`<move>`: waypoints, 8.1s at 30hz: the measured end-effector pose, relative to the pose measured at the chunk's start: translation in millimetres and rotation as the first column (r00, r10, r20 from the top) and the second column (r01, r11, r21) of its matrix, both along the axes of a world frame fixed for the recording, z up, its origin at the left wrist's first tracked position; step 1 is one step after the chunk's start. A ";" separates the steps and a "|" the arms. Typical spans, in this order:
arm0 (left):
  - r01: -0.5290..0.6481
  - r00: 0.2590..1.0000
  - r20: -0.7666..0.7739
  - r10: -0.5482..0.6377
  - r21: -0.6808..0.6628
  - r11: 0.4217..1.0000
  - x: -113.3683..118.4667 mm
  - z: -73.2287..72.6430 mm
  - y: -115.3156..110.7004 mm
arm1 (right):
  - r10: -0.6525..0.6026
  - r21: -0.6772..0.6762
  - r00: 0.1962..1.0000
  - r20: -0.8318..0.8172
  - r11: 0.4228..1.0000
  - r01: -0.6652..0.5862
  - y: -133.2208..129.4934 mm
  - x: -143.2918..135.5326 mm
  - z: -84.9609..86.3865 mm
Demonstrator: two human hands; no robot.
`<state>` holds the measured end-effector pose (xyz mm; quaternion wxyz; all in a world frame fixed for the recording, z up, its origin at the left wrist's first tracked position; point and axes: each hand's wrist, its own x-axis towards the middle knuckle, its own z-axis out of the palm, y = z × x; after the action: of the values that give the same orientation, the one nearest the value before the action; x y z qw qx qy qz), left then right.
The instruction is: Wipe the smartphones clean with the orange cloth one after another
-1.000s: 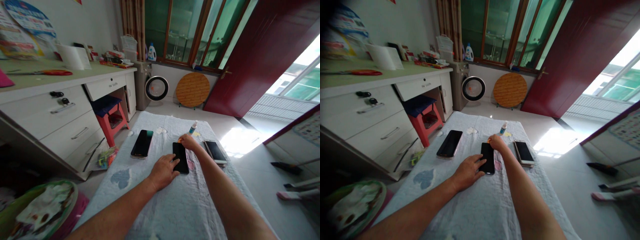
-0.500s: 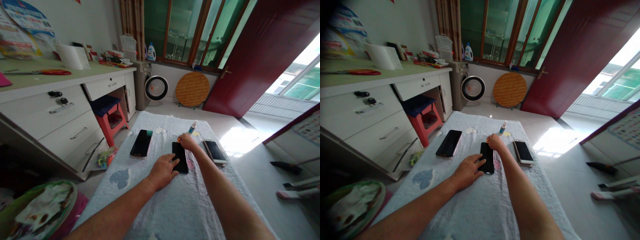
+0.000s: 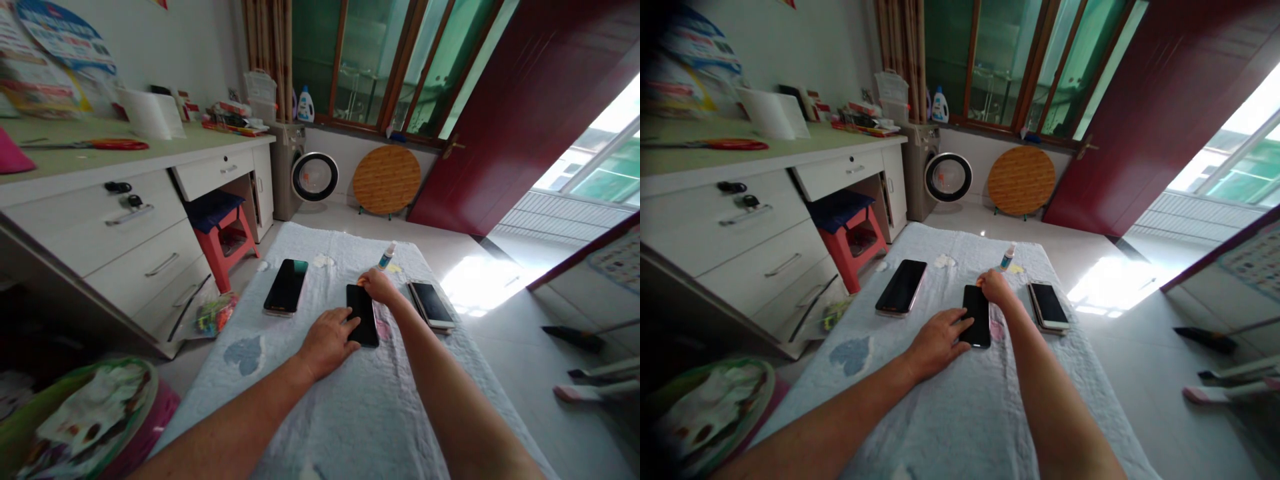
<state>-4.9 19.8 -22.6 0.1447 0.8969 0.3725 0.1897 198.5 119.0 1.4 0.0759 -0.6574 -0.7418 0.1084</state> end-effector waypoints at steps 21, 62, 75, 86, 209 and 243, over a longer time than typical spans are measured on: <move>0.010 0.999 -0.035 -0.010 0.017 1.000 0.6 2.3 -0.7 | -0.159 0.059 0.981 -0.111 0.984 0.167 -107.2 0.7 -0.9; 0.035 0.999 -0.042 -0.034 0.024 0.999 -0.4 6.3 0.5 | -0.289 0.122 0.957 -0.013 0.950 0.288 -81.4 -8.3 -5.1; 0.028 0.999 -0.032 -0.027 0.033 0.999 -0.2 3.5 0.1 | -0.177 0.128 0.968 -0.177 0.971 0.201 -168.2 -13.0 -9.8; 0.036 0.999 -0.022 -0.036 0.013 0.999 1.7 -5.1 10.9 | -0.100 0.163 0.974 -0.202 0.977 0.134 -188.9 -19.7 -4.8; 0.120 0.973 -0.209 -0.100 0.086 0.989 29.3 15.0 -60.3 | 0.484 -0.107 0.874 0.050 0.872 -0.477 -58.5 -40.2 18.6; 0.084 0.982 -0.178 -0.065 0.099 0.992 31.6 14.5 -63.2 | 0.572 -0.266 0.817 -0.077 0.778 -0.570 -80.8 -43.4 36.2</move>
<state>26.7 -43.4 -8.1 0.0705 0.9297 0.3393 0.1245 155.1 38.2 37.7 -0.0560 -0.4061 -0.8836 0.2261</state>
